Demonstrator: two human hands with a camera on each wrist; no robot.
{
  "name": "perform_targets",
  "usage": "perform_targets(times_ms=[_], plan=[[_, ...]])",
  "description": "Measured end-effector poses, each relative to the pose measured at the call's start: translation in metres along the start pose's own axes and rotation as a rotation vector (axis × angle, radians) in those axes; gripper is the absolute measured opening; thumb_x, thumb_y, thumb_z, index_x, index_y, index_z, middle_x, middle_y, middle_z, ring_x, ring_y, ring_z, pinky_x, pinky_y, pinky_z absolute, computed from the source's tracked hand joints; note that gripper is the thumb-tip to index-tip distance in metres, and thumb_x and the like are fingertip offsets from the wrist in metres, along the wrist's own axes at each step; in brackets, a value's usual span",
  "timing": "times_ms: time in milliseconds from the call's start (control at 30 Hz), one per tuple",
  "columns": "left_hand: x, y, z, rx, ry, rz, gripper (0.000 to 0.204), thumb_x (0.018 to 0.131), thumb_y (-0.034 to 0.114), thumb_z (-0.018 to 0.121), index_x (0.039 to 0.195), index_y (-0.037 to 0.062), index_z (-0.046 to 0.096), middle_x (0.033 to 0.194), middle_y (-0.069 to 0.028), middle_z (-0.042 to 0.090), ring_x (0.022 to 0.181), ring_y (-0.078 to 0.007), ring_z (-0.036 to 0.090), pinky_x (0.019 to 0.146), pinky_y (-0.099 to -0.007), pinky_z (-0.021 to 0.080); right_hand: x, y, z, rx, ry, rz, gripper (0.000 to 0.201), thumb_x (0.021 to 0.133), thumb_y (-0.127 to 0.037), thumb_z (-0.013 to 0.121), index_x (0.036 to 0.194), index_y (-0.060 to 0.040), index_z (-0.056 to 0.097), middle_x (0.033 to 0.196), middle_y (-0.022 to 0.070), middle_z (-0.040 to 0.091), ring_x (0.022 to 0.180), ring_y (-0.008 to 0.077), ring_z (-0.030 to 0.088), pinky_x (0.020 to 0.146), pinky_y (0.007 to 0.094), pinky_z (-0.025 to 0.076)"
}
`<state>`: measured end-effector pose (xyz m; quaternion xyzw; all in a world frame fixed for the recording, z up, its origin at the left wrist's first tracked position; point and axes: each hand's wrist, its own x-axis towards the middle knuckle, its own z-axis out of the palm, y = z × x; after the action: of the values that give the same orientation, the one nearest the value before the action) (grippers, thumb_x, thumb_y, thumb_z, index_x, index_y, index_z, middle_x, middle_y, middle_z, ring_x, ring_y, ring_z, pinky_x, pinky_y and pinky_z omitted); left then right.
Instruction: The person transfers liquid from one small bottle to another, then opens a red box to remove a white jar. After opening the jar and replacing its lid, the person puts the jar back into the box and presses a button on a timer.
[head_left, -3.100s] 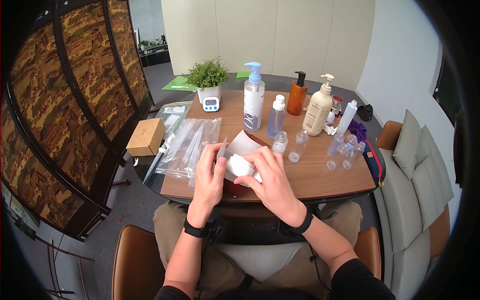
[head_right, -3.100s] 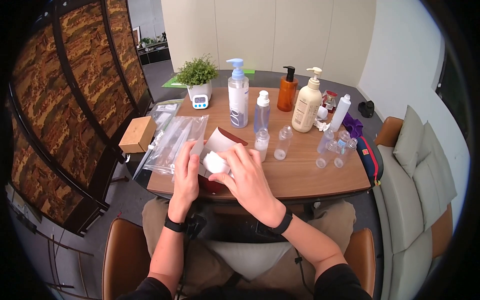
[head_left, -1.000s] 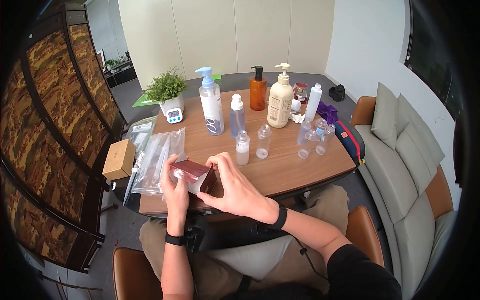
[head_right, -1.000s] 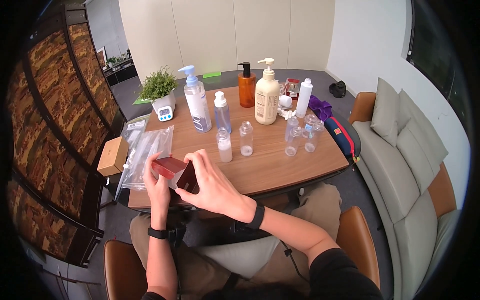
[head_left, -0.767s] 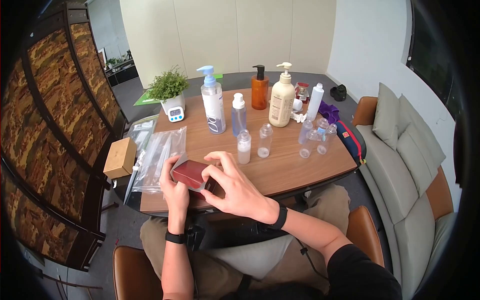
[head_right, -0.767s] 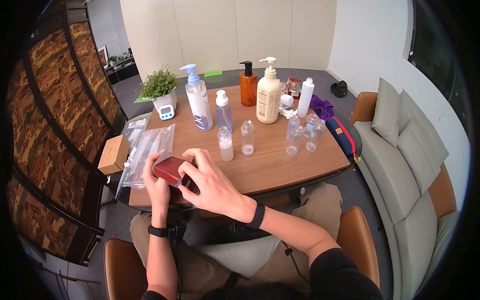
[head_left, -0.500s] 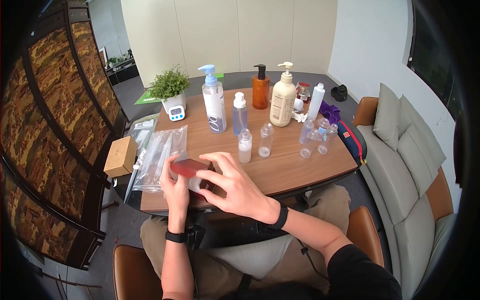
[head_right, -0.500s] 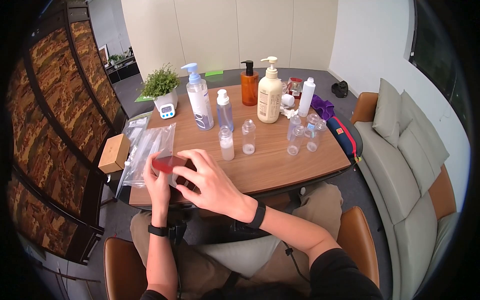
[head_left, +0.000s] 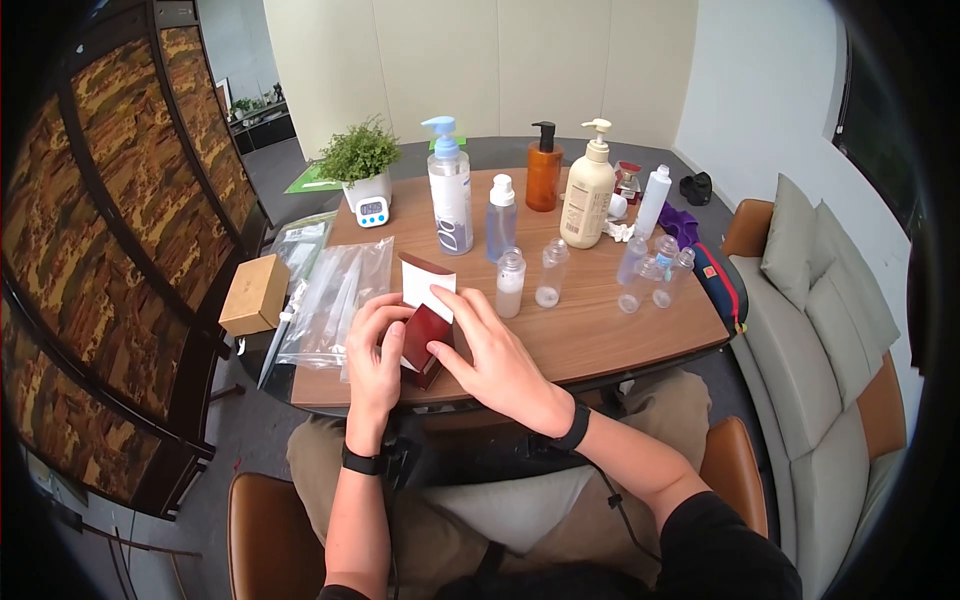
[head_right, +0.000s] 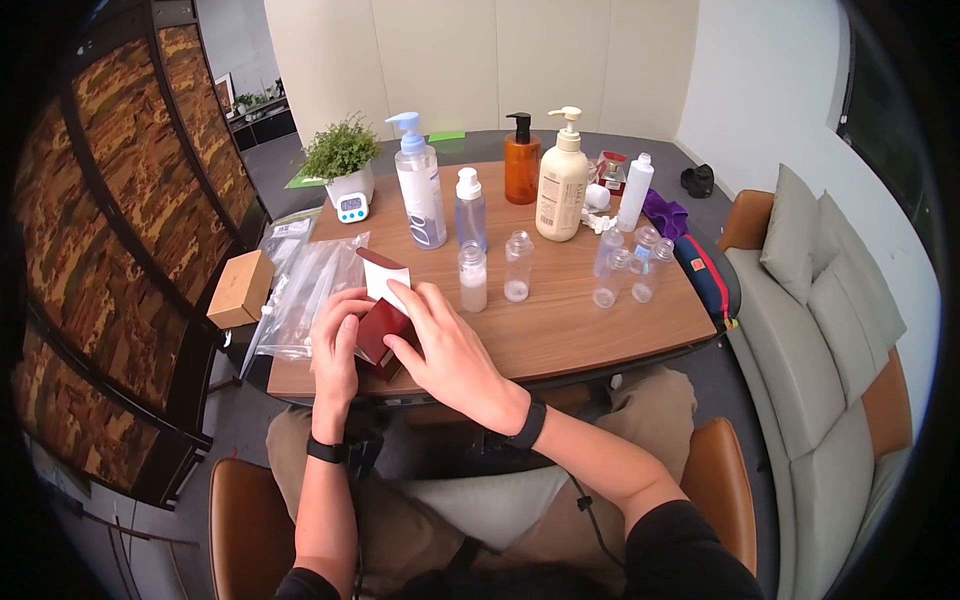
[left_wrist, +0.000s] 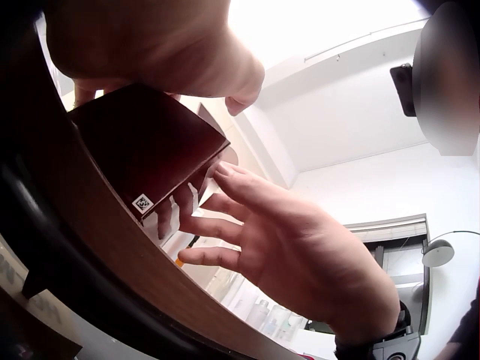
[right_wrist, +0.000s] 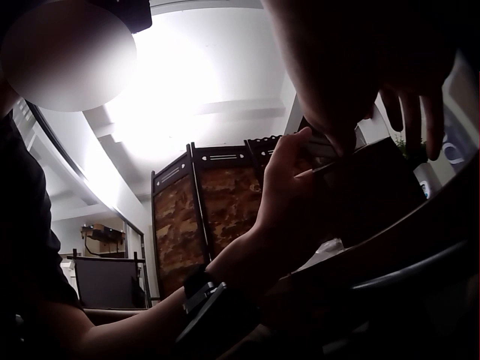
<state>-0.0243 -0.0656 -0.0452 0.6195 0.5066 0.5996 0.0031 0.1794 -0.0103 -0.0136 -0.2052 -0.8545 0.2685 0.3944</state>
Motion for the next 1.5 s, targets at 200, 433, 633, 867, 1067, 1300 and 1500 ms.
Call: perform_targets(times_ms=[200,433,633,867,1067,1300,1500], plan=[[-0.003,0.008,0.005,-0.047,0.035,-0.165,0.019,0.097,0.008,0.071,0.112,-0.0026,0.075,0.121,-0.0148,0.075,0.103,-0.0244,0.075,0.089,-0.0365,0.059,0.004,0.008,0.007,0.093,0.157,-0.195,0.061,0.097,-0.005,0.077,0.151,-0.0006,0.049,0.156,0.0247,0.054,0.134,0.0467,0.061,0.11,0.0501,0.052],[-0.004,0.003,0.003,-0.266,0.086,-0.286,0.04,0.091,-0.001,0.061,0.131,0.001,0.063,0.126,-0.0131,0.076,0.108,-0.0219,0.074,0.095,-0.0372,0.059,0.006,-0.01,-0.001,0.012,0.063,-0.266,0.046,0.1,-0.009,0.075,0.144,-0.0023,0.063,0.137,0.0205,0.063,0.127,0.04,0.063,0.107,0.0493,0.054],[-0.001,-0.012,-0.01,-0.613,0.168,-0.326,0.038,0.094,0.002,0.048,0.128,-0.0018,0.064,0.137,-0.019,0.074,0.123,-0.027,0.07,0.111,-0.0411,0.053,0.004,-0.006,0.006,0.053,0.047,-0.26,0.029,0.1,-0.014,0.077,0.127,-0.004,0.074,0.135,0.0178,0.065,0.125,0.0388,0.065,0.105,0.0495,0.055],[-0.002,-0.012,-0.01,-0.47,0.099,-0.296,0.026,0.097,-0.003,0.055,0.117,-0.0022,0.072,0.134,-0.0162,0.075,0.123,-0.0227,0.07,0.108,-0.0373,0.053,0.004,0.002,0.013,-0.015,0.024,-0.267,0.027,0.099,-0.01,0.077,0.125,-0.0027,0.075,0.134,0.0162,0.07,0.123,0.0399,0.067,0.107,0.0487,0.055],[-0.003,-0.009,-0.01,-0.484,0.09,-0.329,0.024,0.099,-0.001,0.057,0.117,0.0002,0.073,0.128,-0.0111,0.075,0.109,-0.0166,0.071,0.098,-0.0328,0.056,0.004,-0.002,0.014,-0.013,0.035,-0.294,0.033,0.099,-0.009,0.078,0.131,-0.0021,0.076,0.134,0.0175,0.07,0.125,0.0397,0.067,0.108,0.0481,0.055],[-0.004,-0.014,-0.004,-0.431,0.094,-0.282,0.021,0.1,0.0,0.061,0.116,0.0014,0.074,0.12,-0.0057,0.076,0.102,-0.0133,0.07,0.087,-0.0311,0.054,0.003,-0.002,0.015,-0.015,0.052,-0.285,0.033,0.099,-0.009,0.079,0.13,-0.001,0.076,0.133,0.0181,0.071,0.125,0.0393,0.067,0.106,0.0474,0.056],[-0.002,-0.007,-0.001,-0.368,0.12,-0.245,0.016,0.101,0.003,0.065,0.114,0.0016,0.075,0.117,-0.0055,0.076,0.102,-0.0152,0.071,0.087,-0.0312,0.054,0.003,-0.003,0.018,0.005,0.091,-0.275,0.029,0.099,-0.006,0.078,0.128,-0.0007,0.078,0.131,0.0186,0.071,0.123,0.0392,0.068,0.105,0.0467,0.057]])
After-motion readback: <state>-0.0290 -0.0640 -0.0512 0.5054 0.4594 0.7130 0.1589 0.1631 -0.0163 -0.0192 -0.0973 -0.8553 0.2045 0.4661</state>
